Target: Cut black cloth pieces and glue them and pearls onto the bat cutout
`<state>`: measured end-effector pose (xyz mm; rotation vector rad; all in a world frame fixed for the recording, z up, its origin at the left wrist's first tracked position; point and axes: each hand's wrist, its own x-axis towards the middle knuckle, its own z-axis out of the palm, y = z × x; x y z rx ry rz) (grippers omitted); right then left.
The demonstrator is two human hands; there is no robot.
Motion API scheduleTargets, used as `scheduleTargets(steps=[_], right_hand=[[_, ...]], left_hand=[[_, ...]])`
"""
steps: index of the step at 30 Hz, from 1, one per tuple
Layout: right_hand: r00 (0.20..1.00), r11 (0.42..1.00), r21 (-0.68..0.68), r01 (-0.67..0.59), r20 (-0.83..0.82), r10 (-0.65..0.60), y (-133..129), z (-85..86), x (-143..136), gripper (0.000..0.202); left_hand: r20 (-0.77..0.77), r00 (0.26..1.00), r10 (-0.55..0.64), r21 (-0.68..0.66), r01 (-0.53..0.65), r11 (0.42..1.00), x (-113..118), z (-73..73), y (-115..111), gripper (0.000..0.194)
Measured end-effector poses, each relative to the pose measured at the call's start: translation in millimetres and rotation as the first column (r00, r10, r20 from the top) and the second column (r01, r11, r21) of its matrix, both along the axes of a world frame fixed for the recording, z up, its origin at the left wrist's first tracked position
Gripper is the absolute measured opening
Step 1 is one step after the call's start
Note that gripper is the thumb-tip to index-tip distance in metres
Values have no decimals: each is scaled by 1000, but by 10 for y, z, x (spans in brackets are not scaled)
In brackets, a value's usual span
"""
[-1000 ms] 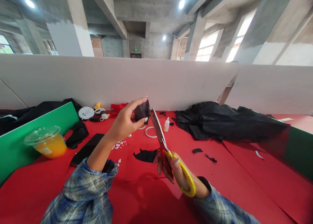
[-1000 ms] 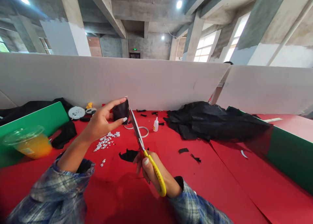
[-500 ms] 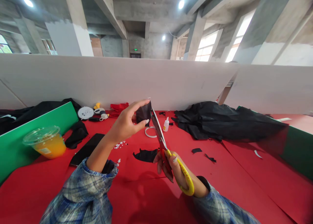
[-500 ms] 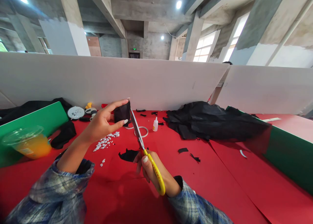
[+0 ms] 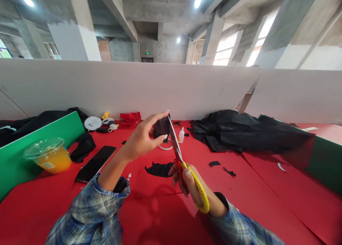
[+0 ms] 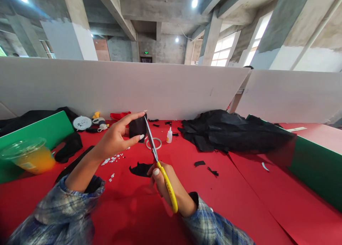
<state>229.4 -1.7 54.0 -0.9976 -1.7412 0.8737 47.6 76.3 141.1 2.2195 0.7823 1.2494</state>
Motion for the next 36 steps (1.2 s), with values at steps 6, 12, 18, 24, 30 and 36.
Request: scheduleTargets(steps=[6,12,18,24,30,36], right_hand=[[999,999,-25,31,-10,-31,13,-32,-2,69],[999,998,-54,33,-32,-34,19,-28,-8,68],[997,996,-92,-16,-70,10,44,-44,-5,67],[994,992,-116,-46,-106,34,77,-86,-9,67],[995,992,-122,-10,-98,-2,79,-96,-9,68],[999,998,-63,-3,-45,0,69,-63,-1,67]], left_hand=[[-1,1000,15,28,-15,999,70,-72,-4,65],[-39,999,7,18,-6,1000,82,-83,-19,67],[-25,999,-32,7,32,999,54,-121,8,72],[70,998,-3,-91,10,996,56,-172,49,78],[180,980,83,-192,-47,980,119,-202,85,62],[242,963,117,-205,-67,976,164,-137,66,27]])
